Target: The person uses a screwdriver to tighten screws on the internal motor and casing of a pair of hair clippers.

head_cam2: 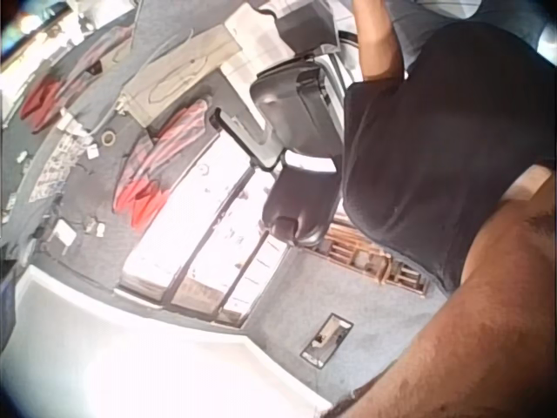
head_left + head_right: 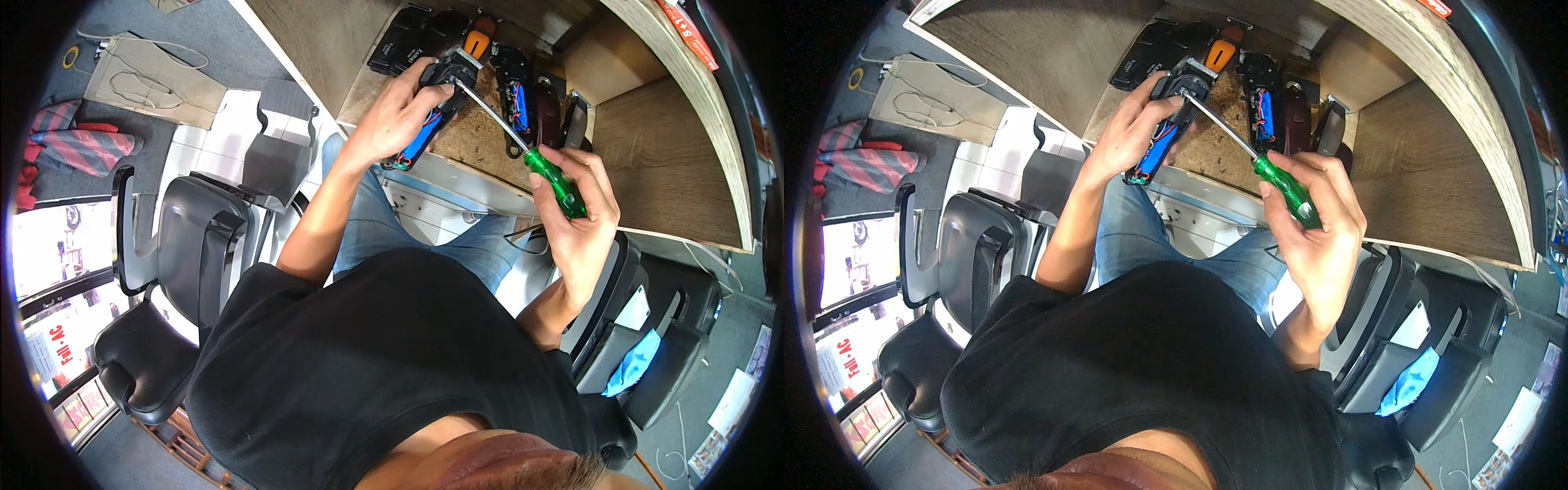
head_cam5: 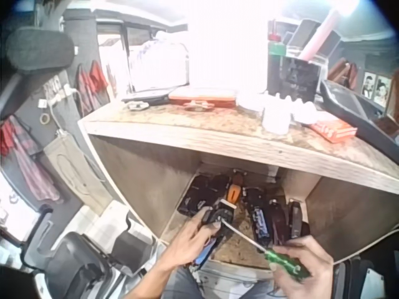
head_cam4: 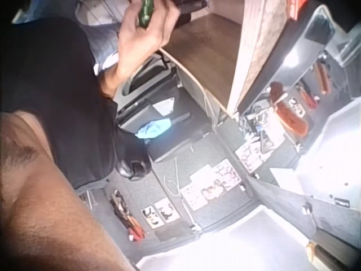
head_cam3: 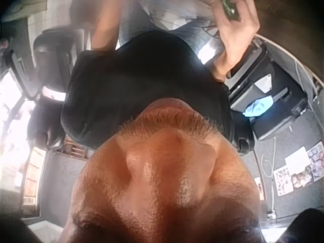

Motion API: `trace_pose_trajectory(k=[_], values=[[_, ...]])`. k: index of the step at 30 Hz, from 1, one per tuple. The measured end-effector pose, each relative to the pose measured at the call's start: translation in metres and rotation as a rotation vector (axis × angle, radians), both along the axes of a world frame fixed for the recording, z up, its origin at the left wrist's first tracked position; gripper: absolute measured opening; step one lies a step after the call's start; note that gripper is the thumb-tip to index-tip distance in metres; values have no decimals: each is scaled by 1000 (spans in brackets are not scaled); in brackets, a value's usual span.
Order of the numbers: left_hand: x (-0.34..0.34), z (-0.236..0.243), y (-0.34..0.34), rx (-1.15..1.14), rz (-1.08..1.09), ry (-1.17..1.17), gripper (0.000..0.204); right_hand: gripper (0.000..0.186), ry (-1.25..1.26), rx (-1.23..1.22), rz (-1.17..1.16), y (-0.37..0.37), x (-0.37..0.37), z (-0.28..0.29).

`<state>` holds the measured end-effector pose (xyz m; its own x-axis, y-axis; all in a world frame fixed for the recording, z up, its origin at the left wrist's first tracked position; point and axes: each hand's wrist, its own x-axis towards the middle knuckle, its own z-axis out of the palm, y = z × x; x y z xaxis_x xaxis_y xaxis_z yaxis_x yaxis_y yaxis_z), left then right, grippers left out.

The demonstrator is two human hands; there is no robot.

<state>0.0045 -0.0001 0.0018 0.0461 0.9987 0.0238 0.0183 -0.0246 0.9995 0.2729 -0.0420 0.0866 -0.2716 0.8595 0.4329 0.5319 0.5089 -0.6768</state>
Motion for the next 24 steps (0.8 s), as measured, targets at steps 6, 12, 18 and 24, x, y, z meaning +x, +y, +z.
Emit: trace_pose_trajectory(k=[6, 12, 18, 24], values=[[0, -16, 7, 79, 63, 51, 56, 31, -3, -32, 31, 0, 0, 0], [0, -14, 6, 70, 39, 46, 55, 31, 1, -37, 31, 0, 0, 0], [2, -5, 4, 128, 41, 67, 50, 31, -8, -50, 24, -1, -2, 1], [2, -4, 4, 140, 30, 66, 47, 30, -36, -35, 16, -2, -2, 5]])
